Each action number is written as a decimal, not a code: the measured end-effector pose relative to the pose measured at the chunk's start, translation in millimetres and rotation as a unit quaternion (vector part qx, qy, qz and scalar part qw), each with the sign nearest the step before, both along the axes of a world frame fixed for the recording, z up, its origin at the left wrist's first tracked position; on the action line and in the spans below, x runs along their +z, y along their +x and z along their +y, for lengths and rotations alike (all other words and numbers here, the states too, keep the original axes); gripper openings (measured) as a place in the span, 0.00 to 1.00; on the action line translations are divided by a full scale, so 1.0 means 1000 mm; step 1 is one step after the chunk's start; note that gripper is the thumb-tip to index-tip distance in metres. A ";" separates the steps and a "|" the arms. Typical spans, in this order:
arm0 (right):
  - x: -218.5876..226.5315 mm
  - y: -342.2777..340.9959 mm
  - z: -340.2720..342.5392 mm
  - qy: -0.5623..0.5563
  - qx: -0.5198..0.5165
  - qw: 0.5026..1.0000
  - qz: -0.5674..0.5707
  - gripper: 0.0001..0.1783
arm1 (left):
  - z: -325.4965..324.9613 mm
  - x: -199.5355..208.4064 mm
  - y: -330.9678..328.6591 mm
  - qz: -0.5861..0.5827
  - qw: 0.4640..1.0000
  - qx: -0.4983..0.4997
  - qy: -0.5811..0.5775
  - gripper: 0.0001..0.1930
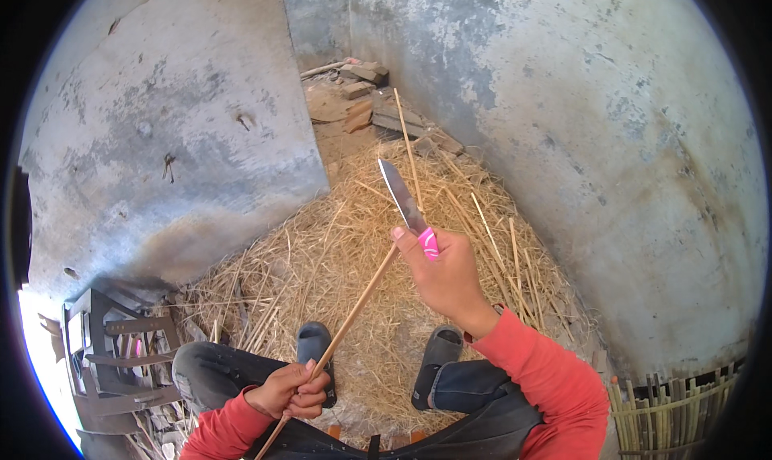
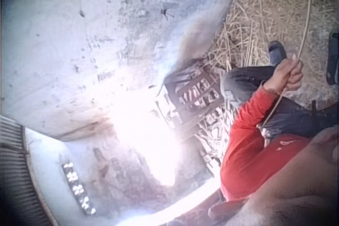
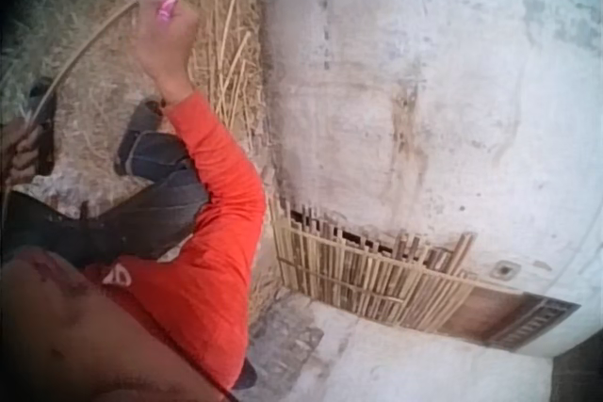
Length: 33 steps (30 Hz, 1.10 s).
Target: The person shaves thin strips from a long piece of wood using a small knife while sitting on the floor.
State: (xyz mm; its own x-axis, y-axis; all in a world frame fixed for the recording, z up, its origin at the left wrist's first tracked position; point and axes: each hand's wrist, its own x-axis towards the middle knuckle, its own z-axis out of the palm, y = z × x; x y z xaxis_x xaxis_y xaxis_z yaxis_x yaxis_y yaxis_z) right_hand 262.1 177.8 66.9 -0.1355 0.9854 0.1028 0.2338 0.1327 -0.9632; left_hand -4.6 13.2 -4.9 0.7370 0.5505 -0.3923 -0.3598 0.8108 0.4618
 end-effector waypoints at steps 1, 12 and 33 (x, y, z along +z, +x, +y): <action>0.001 0.000 0.000 -0.003 -0.007 1.000 0.004 0.20 | 0.000 0.001 0.000 -0.002 1.000 -0.002 -0.003 0.28; 0.007 0.007 0.007 -0.013 -0.030 0.999 0.040 0.20 | -0.002 -0.008 -0.001 -0.060 0.998 -0.008 0.036 0.27; 0.012 0.038 0.000 0.187 0.004 0.962 -0.198 0.25 | -0.018 -0.011 0.019 0.272 0.906 0.181 0.269 0.29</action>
State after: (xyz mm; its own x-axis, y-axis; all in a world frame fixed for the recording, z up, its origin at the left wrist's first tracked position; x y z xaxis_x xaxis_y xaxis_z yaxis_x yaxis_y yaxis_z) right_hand 299.8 177.4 78.7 -0.2451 0.8883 0.3883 0.5703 0.4560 -0.6833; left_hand 13.9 -5.0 -15.9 0.2489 0.9364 -0.2472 -0.1581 0.2911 0.9435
